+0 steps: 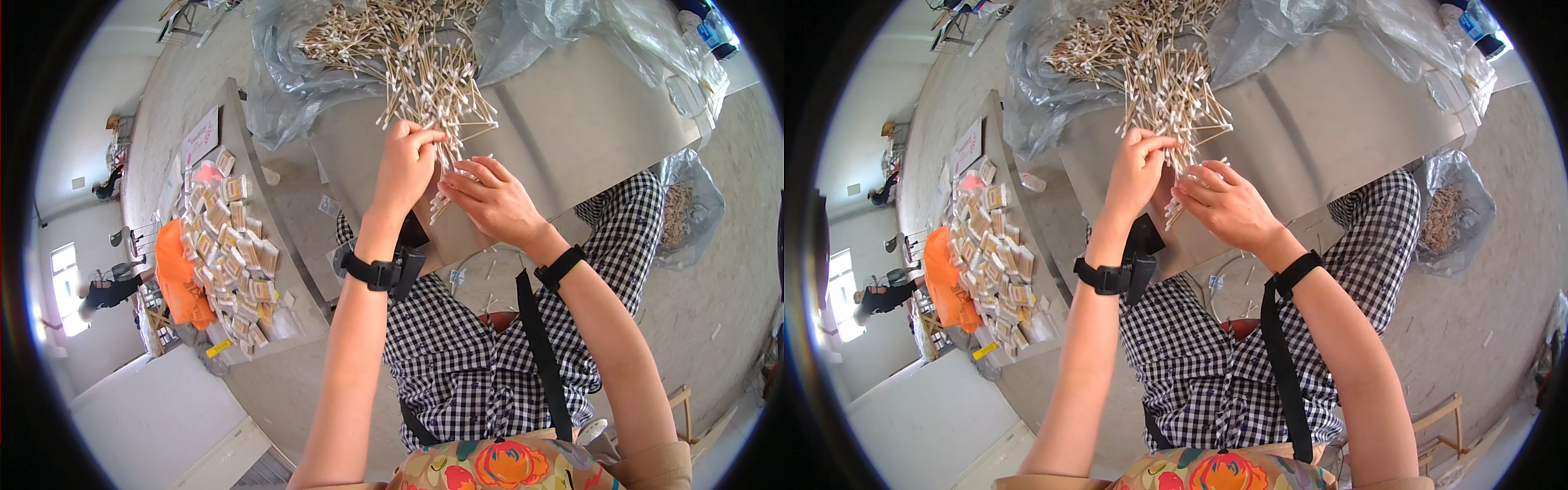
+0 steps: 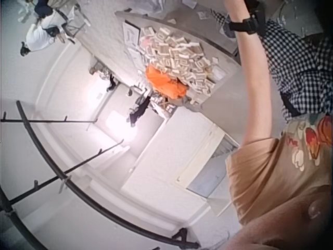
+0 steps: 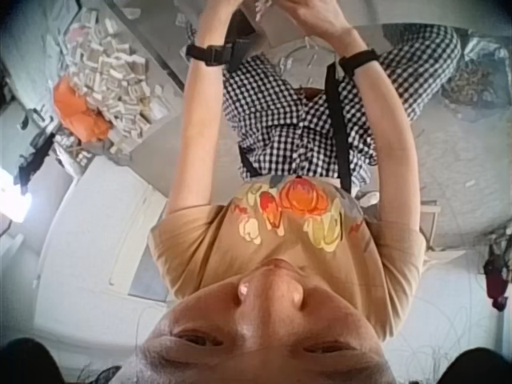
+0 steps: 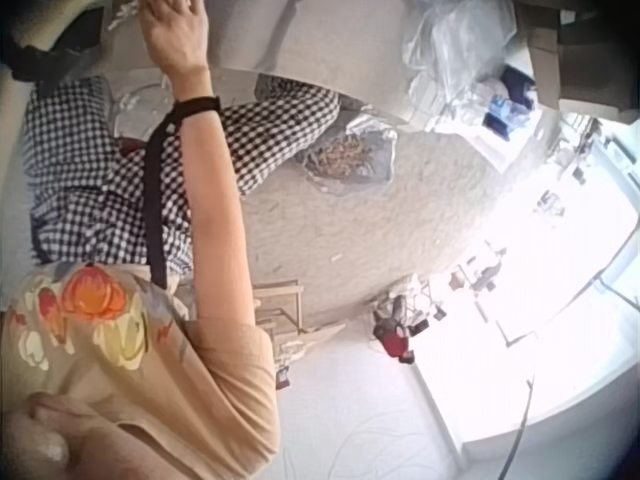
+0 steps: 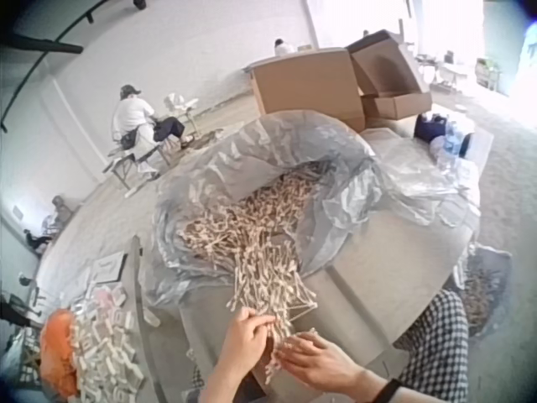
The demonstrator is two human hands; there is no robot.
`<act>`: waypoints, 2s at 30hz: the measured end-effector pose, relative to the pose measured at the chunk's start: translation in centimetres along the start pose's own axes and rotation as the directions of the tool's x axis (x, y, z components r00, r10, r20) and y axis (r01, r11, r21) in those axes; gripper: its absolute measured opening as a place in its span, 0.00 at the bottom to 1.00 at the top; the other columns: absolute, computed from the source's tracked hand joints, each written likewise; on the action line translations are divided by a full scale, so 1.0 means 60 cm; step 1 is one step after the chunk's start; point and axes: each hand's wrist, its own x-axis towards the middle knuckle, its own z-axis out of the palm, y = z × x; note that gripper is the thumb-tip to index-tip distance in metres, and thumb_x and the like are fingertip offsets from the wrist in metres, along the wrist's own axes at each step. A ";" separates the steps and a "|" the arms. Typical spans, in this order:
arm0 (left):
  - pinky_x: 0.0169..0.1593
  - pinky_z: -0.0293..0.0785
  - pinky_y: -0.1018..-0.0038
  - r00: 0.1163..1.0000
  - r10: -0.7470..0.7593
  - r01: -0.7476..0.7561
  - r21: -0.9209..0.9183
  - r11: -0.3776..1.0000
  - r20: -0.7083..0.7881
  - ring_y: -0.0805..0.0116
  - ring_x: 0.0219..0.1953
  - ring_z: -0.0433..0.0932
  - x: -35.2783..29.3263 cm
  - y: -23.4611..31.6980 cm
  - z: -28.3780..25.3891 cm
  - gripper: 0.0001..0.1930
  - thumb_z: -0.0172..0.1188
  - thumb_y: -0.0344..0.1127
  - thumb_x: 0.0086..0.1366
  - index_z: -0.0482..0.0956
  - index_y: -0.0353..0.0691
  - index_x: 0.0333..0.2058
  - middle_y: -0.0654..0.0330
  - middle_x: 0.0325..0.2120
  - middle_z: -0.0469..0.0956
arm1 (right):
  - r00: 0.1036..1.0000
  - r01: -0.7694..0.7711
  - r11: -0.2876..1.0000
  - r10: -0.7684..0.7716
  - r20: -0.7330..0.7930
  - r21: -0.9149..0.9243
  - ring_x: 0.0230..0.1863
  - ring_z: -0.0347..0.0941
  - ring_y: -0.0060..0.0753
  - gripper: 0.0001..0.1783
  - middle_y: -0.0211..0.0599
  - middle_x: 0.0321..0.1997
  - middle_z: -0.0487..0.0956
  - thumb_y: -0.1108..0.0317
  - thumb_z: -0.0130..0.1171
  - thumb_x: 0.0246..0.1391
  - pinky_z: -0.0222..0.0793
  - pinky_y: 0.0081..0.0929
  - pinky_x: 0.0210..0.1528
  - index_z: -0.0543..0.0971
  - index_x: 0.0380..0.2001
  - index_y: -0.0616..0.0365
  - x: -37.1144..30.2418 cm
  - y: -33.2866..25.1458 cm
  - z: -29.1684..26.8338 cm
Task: Manually align and pack cotton swabs into small plastic containers.
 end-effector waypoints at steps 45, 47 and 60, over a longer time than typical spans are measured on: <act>0.50 0.75 0.65 0.981 0.100 -0.081 0.118 0.990 -0.167 0.57 0.45 0.79 -0.130 0.048 0.020 0.14 0.70 0.25 0.50 0.79 0.38 0.37 0.59 0.42 0.83 | 0.935 -0.311 0.928 0.338 -0.111 0.204 0.58 0.72 0.41 0.19 0.32 0.53 0.79 0.75 0.67 0.46 0.68 0.40 0.60 0.81 0.46 0.55 -0.026 0.027 -0.036; 0.48 0.76 0.66 0.978 0.105 -0.084 0.122 0.989 -0.177 0.58 0.44 0.79 -0.129 0.050 0.017 0.13 0.70 0.25 0.51 0.79 0.38 0.36 0.60 0.42 0.83 | 0.938 -0.292 0.938 0.319 -0.135 0.186 0.57 0.73 0.40 0.19 0.31 0.52 0.80 0.74 0.67 0.47 0.69 0.39 0.59 0.81 0.46 0.55 -0.026 0.029 -0.034; 0.41 0.76 0.68 0.982 0.053 -0.030 0.131 0.991 -0.180 0.61 0.37 0.79 -0.137 0.038 0.005 0.07 0.69 0.25 0.53 0.80 0.37 0.30 0.61 0.35 0.83 | 0.940 -0.264 0.949 0.293 -0.176 0.170 0.51 0.76 0.37 0.13 0.30 0.46 0.81 0.74 0.66 0.49 0.72 0.35 0.53 0.83 0.41 0.56 -0.022 0.024 -0.029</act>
